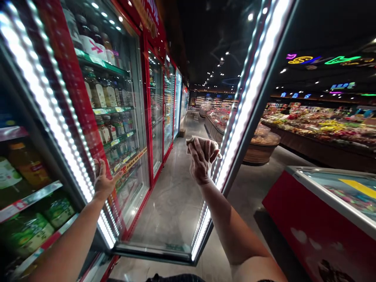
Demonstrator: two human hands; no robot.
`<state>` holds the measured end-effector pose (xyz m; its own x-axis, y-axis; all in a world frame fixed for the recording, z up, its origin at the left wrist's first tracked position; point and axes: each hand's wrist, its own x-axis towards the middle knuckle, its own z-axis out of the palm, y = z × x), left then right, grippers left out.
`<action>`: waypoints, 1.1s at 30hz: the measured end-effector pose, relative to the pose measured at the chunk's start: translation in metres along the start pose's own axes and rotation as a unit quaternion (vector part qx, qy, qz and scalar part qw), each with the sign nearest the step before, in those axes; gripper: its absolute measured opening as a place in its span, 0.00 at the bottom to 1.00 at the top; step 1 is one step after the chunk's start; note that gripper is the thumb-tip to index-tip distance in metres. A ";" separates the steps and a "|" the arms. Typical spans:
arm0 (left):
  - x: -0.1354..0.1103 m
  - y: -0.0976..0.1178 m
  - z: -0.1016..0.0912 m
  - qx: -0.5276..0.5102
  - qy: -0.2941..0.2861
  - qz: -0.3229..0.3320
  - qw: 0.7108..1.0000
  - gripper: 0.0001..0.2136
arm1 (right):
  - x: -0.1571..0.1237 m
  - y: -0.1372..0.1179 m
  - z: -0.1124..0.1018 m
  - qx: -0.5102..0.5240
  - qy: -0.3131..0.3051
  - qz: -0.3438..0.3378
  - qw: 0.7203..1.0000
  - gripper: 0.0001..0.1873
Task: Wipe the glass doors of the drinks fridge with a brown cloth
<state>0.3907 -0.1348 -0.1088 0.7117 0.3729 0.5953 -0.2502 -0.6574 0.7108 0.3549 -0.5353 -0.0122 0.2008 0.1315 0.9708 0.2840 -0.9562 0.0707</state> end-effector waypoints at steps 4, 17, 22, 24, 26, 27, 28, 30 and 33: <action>0.000 0.000 -0.002 0.008 -0.004 -0.001 1.000 0.48 | -0.034 -0.037 0.004 0.027 -0.101 -0.134 0.985 0.31; -0.004 -0.002 -0.005 0.056 0.019 0.027 0.998 0.43 | -0.007 -0.080 0.031 0.017 -0.057 -0.130 0.990 0.26; -0.004 -0.006 -0.007 0.058 0.021 0.047 0.997 0.41 | -0.036 -0.103 0.040 0.019 -0.134 -0.194 0.972 0.29; -0.003 -0.011 -0.007 0.051 0.020 0.058 0.997 0.40 | -0.011 -0.100 0.044 0.010 -0.105 -0.174 0.979 0.30; -0.002 -0.015 -0.007 0.044 0.019 0.064 0.997 0.39 | 0.020 -0.097 0.048 0.009 -0.063 -0.131 0.989 0.31; -0.002 -0.018 -0.007 0.041 0.018 0.067 0.997 0.40 | 0.032 -0.098 0.051 0.010 -0.045 -0.108 0.993 0.32; -0.002 -0.020 -0.006 0.038 0.017 0.070 0.997 0.40 | 0.039 -0.101 0.055 0.013 -0.033 -0.090 0.995 0.32; -0.003 -0.023 -0.006 0.032 0.013 0.077 0.996 0.39 | 0.034 -0.114 0.062 0.018 -0.027 -0.074 0.997 0.33; -0.003 -0.027 -0.007 0.024 0.011 0.080 0.996 0.36 | -0.005 -0.142 0.069 0.031 -0.094 -0.114 0.988 0.34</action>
<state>0.3907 -0.1139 -0.1276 0.6512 0.2743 0.7076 -0.3266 -0.7403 0.5876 0.3783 -0.3817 -0.0434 0.2938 0.3946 0.8706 0.3986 -0.8784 0.2636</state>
